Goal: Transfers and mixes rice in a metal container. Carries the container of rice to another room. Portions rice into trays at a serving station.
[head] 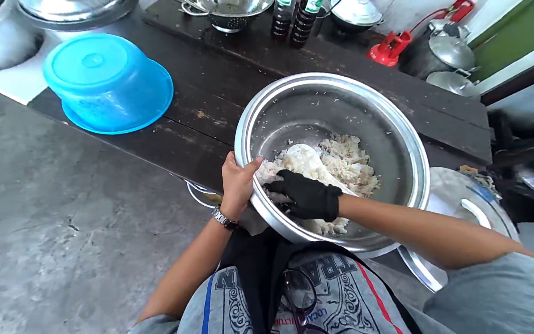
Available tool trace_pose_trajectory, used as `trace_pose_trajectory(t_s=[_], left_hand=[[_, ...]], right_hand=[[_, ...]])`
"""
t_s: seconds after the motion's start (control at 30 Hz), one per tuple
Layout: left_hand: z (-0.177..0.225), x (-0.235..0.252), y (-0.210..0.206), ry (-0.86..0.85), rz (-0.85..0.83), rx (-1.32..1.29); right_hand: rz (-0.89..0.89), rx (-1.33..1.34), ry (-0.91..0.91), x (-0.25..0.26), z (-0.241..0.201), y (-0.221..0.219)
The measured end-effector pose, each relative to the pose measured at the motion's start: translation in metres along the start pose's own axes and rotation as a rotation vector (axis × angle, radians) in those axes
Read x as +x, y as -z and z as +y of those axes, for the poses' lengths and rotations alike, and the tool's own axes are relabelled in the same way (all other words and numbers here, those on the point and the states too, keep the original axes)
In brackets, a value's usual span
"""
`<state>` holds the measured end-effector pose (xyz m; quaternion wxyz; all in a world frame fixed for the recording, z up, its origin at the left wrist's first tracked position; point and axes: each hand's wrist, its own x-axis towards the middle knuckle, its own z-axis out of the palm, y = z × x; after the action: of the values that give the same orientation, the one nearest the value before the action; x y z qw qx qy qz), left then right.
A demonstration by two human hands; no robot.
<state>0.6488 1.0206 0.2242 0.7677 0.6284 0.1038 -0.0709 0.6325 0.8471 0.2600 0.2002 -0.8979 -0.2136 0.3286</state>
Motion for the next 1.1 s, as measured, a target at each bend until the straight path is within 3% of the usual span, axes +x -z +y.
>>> trace_pose_trajectory(t_s=[0.47, 0.67, 0.83, 1.1], left_hand=[[0.003, 0.000, -0.003, -0.002, 0.028, -0.016], [0.002, 0.001, -0.005, -0.012, 0.029, -0.063], [0.007, 0.000, -0.003, -0.010, 0.015, -0.124], [0.006, 0.000, -0.003, 0.001, 0.016, -0.157]], right_hand=[[0.018, -0.157, -0.330, -0.022, 0.012, 0.013], [0.068, 0.010, -0.176, -0.025, 0.041, 0.002], [0.028, -0.052, -0.349, -0.023, 0.019, 0.014], [0.102, -0.118, -0.305, -0.029, 0.011, 0.023]])
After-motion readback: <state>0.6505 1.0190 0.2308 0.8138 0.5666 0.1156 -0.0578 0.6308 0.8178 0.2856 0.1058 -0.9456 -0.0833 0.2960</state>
